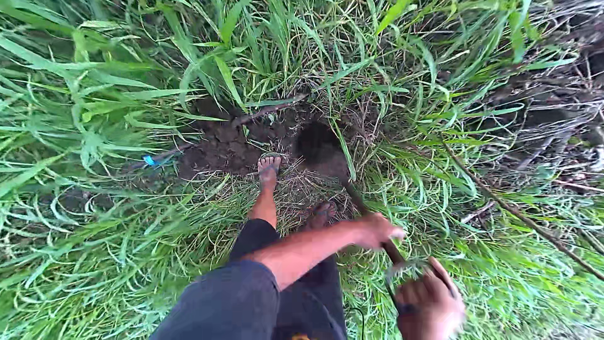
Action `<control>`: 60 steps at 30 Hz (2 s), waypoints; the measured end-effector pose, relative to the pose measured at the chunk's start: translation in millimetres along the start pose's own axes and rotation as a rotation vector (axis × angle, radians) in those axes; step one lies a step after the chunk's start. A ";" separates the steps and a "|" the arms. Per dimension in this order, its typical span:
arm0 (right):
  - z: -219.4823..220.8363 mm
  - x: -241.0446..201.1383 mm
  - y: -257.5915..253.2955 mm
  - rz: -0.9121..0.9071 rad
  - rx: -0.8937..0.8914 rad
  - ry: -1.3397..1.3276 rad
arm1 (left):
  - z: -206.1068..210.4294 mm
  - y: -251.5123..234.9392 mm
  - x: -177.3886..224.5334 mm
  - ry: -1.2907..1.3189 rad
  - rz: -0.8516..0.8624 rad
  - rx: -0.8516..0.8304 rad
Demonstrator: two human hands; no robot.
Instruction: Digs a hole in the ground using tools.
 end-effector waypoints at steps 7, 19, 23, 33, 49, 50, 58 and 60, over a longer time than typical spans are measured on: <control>-72.2 89.5 -70.5 -0.034 0.157 0.150 | 66.4 -60.2 -71.1 -0.029 -0.229 -0.127; -100.3 101.3 -77.5 -0.002 -0.086 0.116 | 87.5 -70.3 -57.8 -0.106 -0.422 -0.130; -68.1 48.5 -28.9 -0.276 -0.330 0.568 | 63.2 -26.4 -5.6 -0.177 -0.375 0.063; 31.3 -79.9 4.2 -0.537 -0.553 1.173 | -21.9 27.8 67.5 0.097 -0.265 0.721; 195.2 -60.4 -88.5 -0.290 -0.890 1.760 | -34.1 145.7 -31.6 0.331 -0.654 0.865; 177.3 -32.7 -65.9 -0.297 -0.980 1.890 | -29.0 139.7 -29.4 0.305 -0.638 0.842; 61.9 -79.4 42.4 -1.020 -1.117 2.023 | -7.3 64.8 84.0 -0.083 -0.233 0.474; 50.3 -126.1 80.2 -1.107 -1.183 2.045 | -13.8 61.9 135.2 -0.144 -0.117 0.537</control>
Point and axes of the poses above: each hand's wrist, its own y-axis away from the middle knuckle, its own z-axis out of the palm, x = y × z, the point moved 3 cm from there along -y, towards the middle knuckle, and after that the axes turned 12 degrees about -x, right-handed, at the moved point
